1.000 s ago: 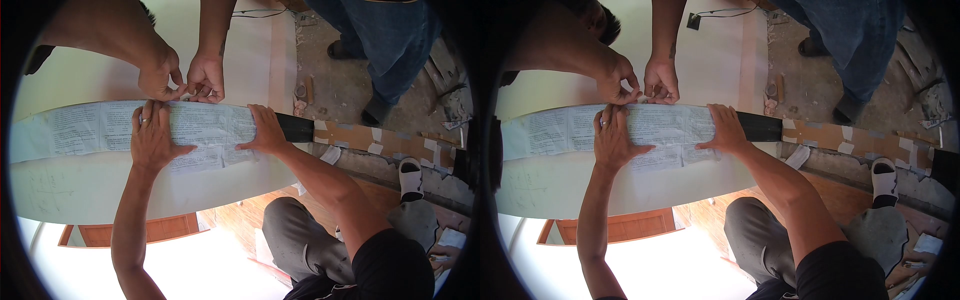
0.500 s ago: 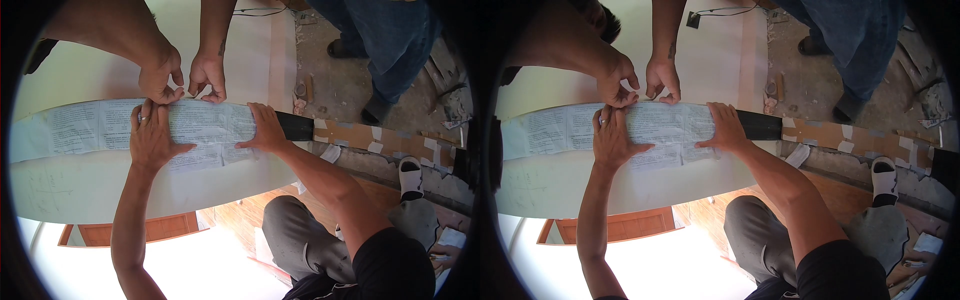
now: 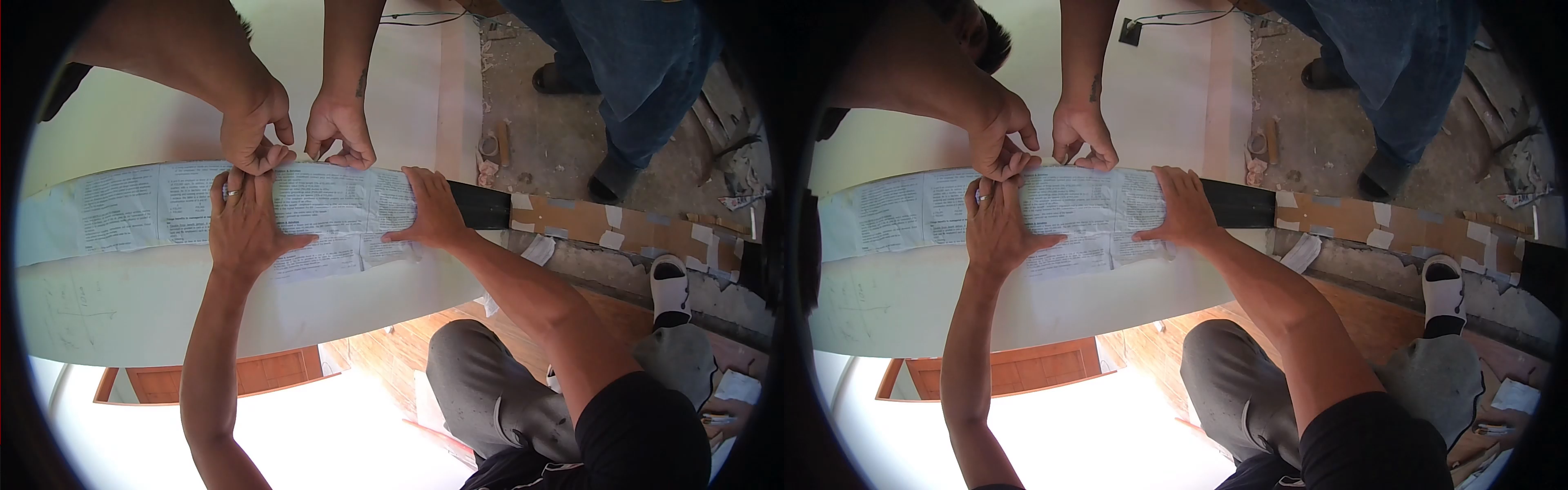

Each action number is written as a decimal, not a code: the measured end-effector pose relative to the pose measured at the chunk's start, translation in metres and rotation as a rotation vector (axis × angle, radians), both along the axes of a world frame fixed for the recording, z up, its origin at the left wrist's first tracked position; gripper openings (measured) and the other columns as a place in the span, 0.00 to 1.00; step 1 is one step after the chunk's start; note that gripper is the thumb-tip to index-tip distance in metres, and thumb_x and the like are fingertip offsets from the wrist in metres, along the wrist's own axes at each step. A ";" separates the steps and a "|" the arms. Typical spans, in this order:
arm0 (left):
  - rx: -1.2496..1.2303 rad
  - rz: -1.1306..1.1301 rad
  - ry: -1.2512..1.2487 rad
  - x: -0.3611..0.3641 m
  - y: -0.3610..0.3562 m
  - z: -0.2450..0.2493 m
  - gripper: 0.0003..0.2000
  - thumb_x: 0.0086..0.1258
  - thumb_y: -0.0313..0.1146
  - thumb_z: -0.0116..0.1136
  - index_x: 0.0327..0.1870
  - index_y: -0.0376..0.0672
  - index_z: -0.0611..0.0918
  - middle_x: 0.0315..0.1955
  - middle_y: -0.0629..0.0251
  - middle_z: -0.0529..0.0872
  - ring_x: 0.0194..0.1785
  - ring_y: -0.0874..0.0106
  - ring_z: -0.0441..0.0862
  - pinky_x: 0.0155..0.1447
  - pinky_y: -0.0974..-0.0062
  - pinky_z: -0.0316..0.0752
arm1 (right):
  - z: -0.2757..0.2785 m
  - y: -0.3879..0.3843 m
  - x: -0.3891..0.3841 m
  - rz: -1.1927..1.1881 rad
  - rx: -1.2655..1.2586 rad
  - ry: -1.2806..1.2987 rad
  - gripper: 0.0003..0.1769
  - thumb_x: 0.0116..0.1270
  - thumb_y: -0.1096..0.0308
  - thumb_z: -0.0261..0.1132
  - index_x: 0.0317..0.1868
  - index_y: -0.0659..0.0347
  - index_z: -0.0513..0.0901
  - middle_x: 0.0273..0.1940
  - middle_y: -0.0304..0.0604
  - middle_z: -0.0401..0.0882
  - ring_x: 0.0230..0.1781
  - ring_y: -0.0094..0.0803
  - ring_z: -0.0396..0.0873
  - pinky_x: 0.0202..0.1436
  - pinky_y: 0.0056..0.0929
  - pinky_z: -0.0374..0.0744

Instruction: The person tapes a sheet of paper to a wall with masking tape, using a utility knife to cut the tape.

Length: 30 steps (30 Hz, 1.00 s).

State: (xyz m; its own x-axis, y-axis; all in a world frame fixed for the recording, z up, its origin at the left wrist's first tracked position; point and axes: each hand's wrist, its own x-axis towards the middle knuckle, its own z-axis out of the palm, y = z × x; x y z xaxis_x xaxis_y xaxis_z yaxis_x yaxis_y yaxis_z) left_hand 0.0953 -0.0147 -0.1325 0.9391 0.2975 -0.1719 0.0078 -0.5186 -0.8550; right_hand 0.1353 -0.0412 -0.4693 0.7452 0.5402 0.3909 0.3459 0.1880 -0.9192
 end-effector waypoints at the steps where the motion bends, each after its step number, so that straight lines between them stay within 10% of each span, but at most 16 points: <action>1: -0.021 -0.037 -0.012 0.000 0.001 0.000 0.58 0.32 0.62 0.86 0.66 0.39 0.68 0.56 0.59 0.84 0.71 0.57 0.73 0.81 0.49 0.50 | 0.000 0.000 0.000 0.001 -0.009 0.000 0.74 0.39 0.32 0.85 0.78 0.64 0.59 0.73 0.56 0.65 0.78 0.50 0.60 0.85 0.55 0.54; 30: -0.020 -0.076 -0.032 -0.003 0.007 -0.001 0.56 0.27 0.62 0.87 0.60 0.43 0.69 0.71 0.60 0.71 0.78 0.61 0.64 0.82 0.54 0.52 | -0.003 0.004 -0.001 -0.010 -0.022 -0.018 0.75 0.39 0.31 0.85 0.78 0.64 0.57 0.73 0.56 0.63 0.78 0.51 0.59 0.85 0.57 0.53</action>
State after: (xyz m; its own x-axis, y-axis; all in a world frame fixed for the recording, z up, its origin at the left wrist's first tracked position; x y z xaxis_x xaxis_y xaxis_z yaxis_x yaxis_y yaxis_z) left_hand 0.0926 -0.0074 -0.1338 0.9641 0.2215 -0.1467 -0.0054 -0.5357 -0.8444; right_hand 0.1341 -0.0369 -0.4724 0.7433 0.5415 0.3929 0.3644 0.1649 -0.9165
